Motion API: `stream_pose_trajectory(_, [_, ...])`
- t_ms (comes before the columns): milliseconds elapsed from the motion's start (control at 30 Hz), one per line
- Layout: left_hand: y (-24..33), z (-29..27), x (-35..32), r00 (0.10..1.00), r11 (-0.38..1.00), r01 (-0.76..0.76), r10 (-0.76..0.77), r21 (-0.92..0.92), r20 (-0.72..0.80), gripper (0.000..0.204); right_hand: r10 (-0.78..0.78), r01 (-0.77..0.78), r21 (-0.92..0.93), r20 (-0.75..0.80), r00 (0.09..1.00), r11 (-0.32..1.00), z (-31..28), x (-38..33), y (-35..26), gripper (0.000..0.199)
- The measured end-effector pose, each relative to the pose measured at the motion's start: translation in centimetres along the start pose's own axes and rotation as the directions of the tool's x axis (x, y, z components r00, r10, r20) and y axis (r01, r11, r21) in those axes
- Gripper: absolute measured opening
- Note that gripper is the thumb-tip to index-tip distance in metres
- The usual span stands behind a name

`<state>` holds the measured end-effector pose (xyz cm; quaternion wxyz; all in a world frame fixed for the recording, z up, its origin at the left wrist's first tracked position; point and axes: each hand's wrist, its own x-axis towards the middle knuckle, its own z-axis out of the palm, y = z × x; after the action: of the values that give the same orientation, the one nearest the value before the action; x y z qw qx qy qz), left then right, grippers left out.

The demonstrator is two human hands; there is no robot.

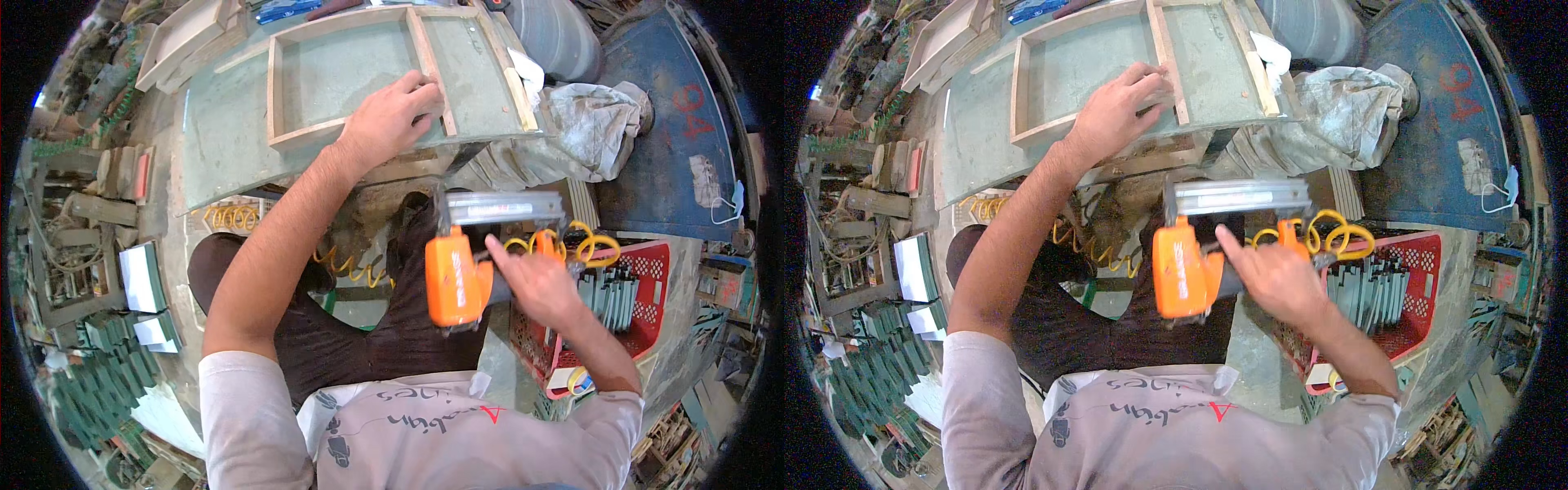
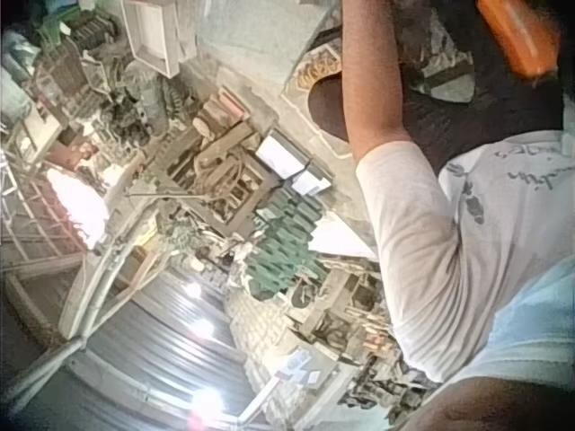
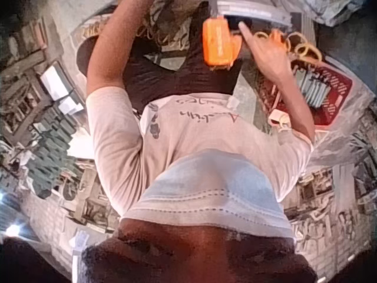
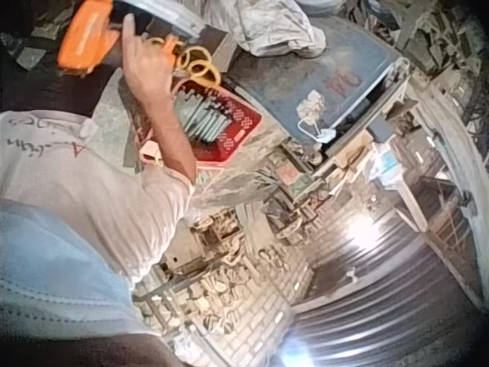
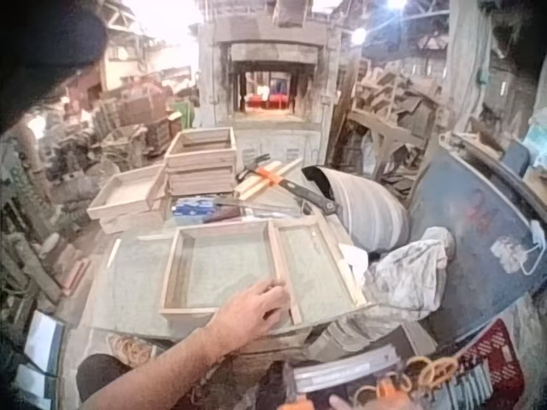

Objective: The recorder assembles small wooden frames using wood pieces and a pneumatic nail gun.

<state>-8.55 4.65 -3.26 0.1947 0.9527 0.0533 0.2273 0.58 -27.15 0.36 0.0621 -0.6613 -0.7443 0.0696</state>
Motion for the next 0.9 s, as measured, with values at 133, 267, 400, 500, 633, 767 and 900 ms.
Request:
stream_pose_trajectory(133, [0.1,0.0,0.0,1.000,1.000,0.004,-0.004,-0.021,-0.019,0.031,-0.033,0.033,-0.010,0.034,0.999,0.999,1.5,-1.6,-3.1,0.071])
stream_pose_trajectory(267, [0.3,-0.3,0.0,0.999,0.999,0.042,-0.041,-0.032,0.012,0.030,-0.011,0.009,0.081,0.014,1.000,0.997,2.6,-2.6,-5.2,0.071])
stream_pose_trajectory(400, [0.5,-0.6,0.1,0.993,0.994,0.102,-0.100,-0.027,0.062,0.030,-0.007,-0.005,0.182,0.066,0.998,0.983,3.0,-3.4,-6.9,0.071])
stream_pose_trajectory(500, [0.6,-0.6,0.1,0.994,0.994,0.100,-0.098,-0.046,0.048,0.031,-0.009,-0.016,0.225,0.110,0.994,0.974,3.2,-3.9,-8.3,0.074])
stream_pose_trajectory(633, [0.5,-0.4,0.2,0.994,0.994,0.099,-0.097,-0.049,0.048,0.031,0.019,-0.064,0.253,0.177,0.984,0.965,3.5,-4.3,-9.0,0.094])
stream_pose_trajectory(767, [0.5,-0.6,0.2,0.994,0.994,0.097,-0.093,-0.059,0.062,0.030,0.095,-0.163,0.270,0.248,0.964,0.949,2.2,-4.0,-8.2,0.108])
stream_pose_trajectory(900, [0.2,-0.5,0.1,0.996,0.994,0.082,-0.078,-0.069,0.051,0.031,0.135,-0.236,0.282,0.336,0.932,0.930,2.2,-3.8,-7.5,0.107])
